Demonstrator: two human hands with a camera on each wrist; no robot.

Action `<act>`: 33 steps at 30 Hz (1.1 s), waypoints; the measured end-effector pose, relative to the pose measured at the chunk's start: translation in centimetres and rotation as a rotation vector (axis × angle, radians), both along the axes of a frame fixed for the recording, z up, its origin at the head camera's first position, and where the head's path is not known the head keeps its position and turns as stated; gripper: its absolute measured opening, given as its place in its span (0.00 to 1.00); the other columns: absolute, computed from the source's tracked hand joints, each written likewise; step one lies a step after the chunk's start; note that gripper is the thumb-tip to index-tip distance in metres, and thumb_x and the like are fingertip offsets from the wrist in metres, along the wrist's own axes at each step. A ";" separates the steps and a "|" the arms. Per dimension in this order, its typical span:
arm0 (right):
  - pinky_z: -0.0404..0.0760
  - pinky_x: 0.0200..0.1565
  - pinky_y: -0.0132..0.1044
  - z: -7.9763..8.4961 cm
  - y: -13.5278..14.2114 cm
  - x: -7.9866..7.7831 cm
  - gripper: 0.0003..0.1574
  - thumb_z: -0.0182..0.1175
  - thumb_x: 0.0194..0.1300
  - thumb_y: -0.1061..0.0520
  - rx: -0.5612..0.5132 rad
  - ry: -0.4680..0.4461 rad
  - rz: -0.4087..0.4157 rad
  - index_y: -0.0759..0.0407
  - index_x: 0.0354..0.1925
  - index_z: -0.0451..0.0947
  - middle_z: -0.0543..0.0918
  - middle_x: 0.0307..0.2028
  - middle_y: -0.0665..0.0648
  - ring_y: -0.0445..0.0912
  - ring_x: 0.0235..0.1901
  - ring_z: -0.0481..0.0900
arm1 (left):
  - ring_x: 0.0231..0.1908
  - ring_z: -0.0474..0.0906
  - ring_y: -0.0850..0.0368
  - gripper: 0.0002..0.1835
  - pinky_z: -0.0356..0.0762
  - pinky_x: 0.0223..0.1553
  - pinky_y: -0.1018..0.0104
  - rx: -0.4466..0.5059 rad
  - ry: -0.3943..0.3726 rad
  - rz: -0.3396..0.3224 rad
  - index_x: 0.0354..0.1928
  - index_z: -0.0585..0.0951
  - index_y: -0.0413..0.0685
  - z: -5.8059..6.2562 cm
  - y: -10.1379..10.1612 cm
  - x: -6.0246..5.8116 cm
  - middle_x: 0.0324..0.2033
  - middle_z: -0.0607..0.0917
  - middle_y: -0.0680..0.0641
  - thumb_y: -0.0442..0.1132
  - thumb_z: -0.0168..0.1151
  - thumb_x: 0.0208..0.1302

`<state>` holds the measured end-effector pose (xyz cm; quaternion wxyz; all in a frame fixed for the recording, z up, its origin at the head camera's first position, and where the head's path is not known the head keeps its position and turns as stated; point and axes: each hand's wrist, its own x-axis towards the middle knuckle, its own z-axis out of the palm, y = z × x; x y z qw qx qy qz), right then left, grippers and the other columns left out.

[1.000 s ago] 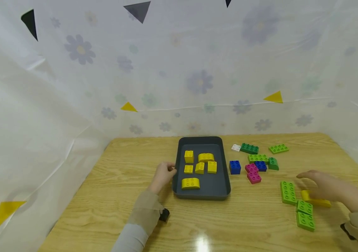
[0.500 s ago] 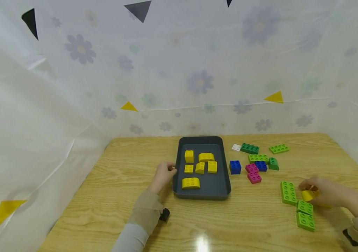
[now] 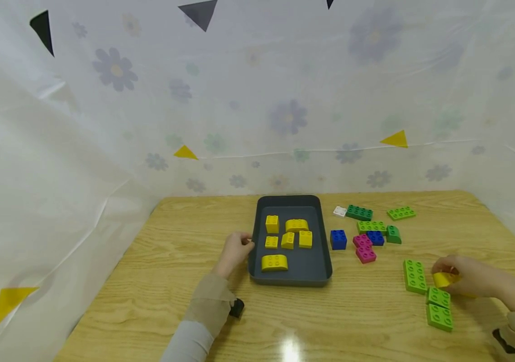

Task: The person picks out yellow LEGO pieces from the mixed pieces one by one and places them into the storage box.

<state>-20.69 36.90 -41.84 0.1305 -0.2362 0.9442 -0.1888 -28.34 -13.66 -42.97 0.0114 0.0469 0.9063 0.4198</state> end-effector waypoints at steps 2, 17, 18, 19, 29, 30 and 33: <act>0.75 0.32 0.36 0.2 0.0 0.0 0.19 0.66 0.51 0.56 0.001 -0.009 -0.014 0.65 0.40 0.76 0.77 0.37 0.55 0.39 0.33 0.73 | 0.29 0.73 0.55 0.15 0.74 0.28 0.66 -0.003 0.001 -0.003 0.48 0.78 0.30 0.0 0.0 0.0 0.32 0.79 0.41 0.30 0.56 0.60; 0.76 0.31 0.37 3.6 -1.8 -1.2 0.23 0.67 0.50 0.61 0.022 0.197 -0.060 0.72 0.43 0.74 0.78 0.37 0.58 0.46 0.32 0.75 | 0.26 0.72 0.57 0.15 0.73 0.25 0.68 0.021 -0.003 -0.015 0.49 0.78 0.30 0.2 0.1 0.2 0.30 0.79 0.41 0.29 0.55 0.60; 0.76 0.31 0.37 4.0 -2.2 -1.3 0.23 0.66 0.51 0.61 0.017 0.210 -0.064 0.72 0.44 0.74 0.78 0.38 0.59 0.47 0.32 0.75 | 0.26 0.72 0.57 0.15 0.73 0.25 0.68 0.022 -0.004 -0.014 0.48 0.78 0.31 0.2 0.1 0.2 0.30 0.79 0.41 0.29 0.55 0.60; 0.77 0.32 0.38 4.3 -2.6 -1.4 0.23 0.67 0.51 0.61 0.010 0.233 -0.062 0.72 0.44 0.74 0.78 0.38 0.60 0.47 0.32 0.75 | 0.26 0.72 0.57 0.15 0.73 0.25 0.68 0.023 -0.006 -0.015 0.48 0.78 0.31 0.2 0.1 0.2 0.30 0.79 0.41 0.29 0.55 0.60; 0.77 0.37 0.47 7.5 -7.1 -3.1 0.26 0.63 0.57 0.57 -0.029 0.194 -0.095 0.72 0.50 0.72 0.77 0.42 0.64 0.55 0.39 0.75 | 0.29 0.73 0.55 0.15 0.74 0.28 0.67 0.026 -0.009 -0.018 0.49 0.77 0.30 0.3 0.1 0.2 0.33 0.80 0.40 0.29 0.55 0.61; 0.77 0.37 0.47 7.8 -7.5 -3.3 0.25 0.62 0.57 0.58 -0.037 0.201 -0.081 0.72 0.50 0.72 0.77 0.42 0.64 0.55 0.39 0.76 | 0.29 0.73 0.55 0.15 0.74 0.28 0.67 0.027 -0.008 -0.021 0.49 0.77 0.30 0.3 0.1 0.2 0.33 0.80 0.40 0.29 0.55 0.61; 0.77 0.38 0.47 8.7 -8.8 -3.7 0.24 0.62 0.57 0.61 -0.050 0.226 -0.046 0.72 0.49 0.72 0.77 0.43 0.64 0.54 0.39 0.76 | 0.29 0.74 0.55 0.15 0.74 0.28 0.67 0.028 -0.007 -0.024 0.49 0.78 0.30 0.3 0.0 0.2 0.33 0.80 0.40 0.29 0.55 0.61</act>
